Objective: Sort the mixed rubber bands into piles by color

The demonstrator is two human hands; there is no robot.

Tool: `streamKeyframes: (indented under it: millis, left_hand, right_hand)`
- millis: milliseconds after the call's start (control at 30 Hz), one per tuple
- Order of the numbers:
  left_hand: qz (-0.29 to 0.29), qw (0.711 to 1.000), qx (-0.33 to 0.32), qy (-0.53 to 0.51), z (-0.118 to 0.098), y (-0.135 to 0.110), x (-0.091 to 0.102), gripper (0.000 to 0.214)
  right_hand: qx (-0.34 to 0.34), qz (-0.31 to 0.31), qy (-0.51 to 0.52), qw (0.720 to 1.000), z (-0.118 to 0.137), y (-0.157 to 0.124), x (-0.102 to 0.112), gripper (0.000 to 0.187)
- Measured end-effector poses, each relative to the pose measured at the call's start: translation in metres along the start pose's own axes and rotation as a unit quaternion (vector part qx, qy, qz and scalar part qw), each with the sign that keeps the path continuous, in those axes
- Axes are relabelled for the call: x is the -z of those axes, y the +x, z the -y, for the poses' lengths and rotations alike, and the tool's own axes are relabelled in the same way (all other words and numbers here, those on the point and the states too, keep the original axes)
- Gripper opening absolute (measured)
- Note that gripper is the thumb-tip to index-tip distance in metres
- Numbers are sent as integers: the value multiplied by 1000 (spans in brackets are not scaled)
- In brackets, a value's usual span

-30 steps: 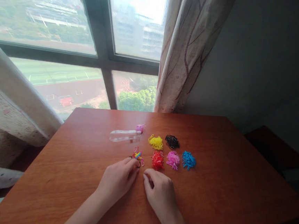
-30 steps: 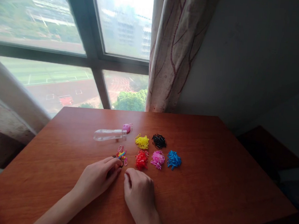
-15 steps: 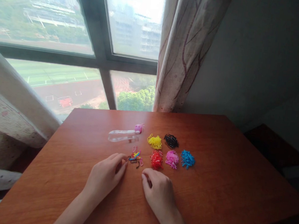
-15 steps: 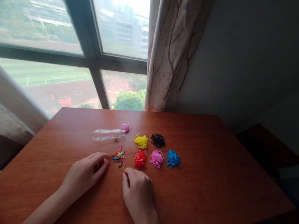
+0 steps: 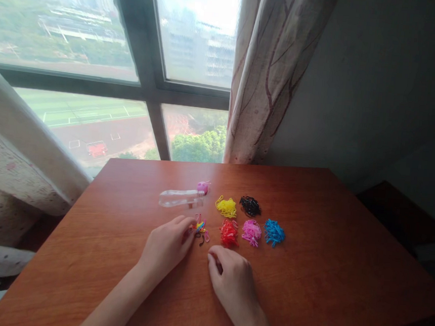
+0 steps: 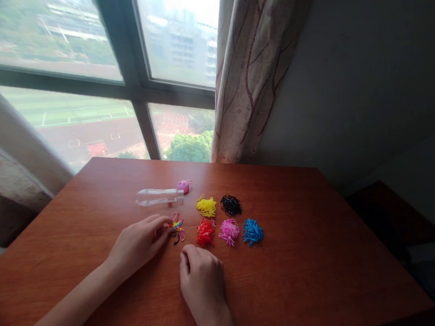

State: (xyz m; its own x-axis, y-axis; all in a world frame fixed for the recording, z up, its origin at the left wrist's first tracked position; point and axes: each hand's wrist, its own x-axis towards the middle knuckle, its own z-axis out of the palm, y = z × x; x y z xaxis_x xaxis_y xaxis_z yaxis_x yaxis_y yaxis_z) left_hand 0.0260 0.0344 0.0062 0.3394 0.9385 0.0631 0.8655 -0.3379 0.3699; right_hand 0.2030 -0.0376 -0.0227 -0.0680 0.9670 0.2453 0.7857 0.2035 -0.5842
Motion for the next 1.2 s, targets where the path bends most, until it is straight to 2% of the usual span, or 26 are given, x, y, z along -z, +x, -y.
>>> streamKeyframes:
  millis: [200, 400, 600, 800, 1000, 1200]
  left_hand:
    - [-2, 1000, 5, 29, -3, -1, -5, 19]
    - [-24, 1000, -3, -16, 1, -5, -7, 18]
    - [-52, 996, -21, -65, -2, 0, 2, 18]
    - [-26, 999, -42, -5, -26, 32, 11, 19]
    - [-21, 999, -20, 35, -43, 71, 5, 21]
    - [-10, 997, 12, 79, -48, 84, -5, 26]
  right_hand:
    - [0, 1, 4, 1000, -1, -2, -1, 17]
    - [1, 2, 4, 1000, -1, -1, 0, 18]
    - [6, 2, -5, 1000, 0, -1, 0, 17]
    - [3, 14, 4, 1000, 3, -1, 3, 19]
    - [5, 16, 17, 1000, 2, 0, 1, 18]
    - [7, 25, 13, 1000, 3, -1, 3, 17]
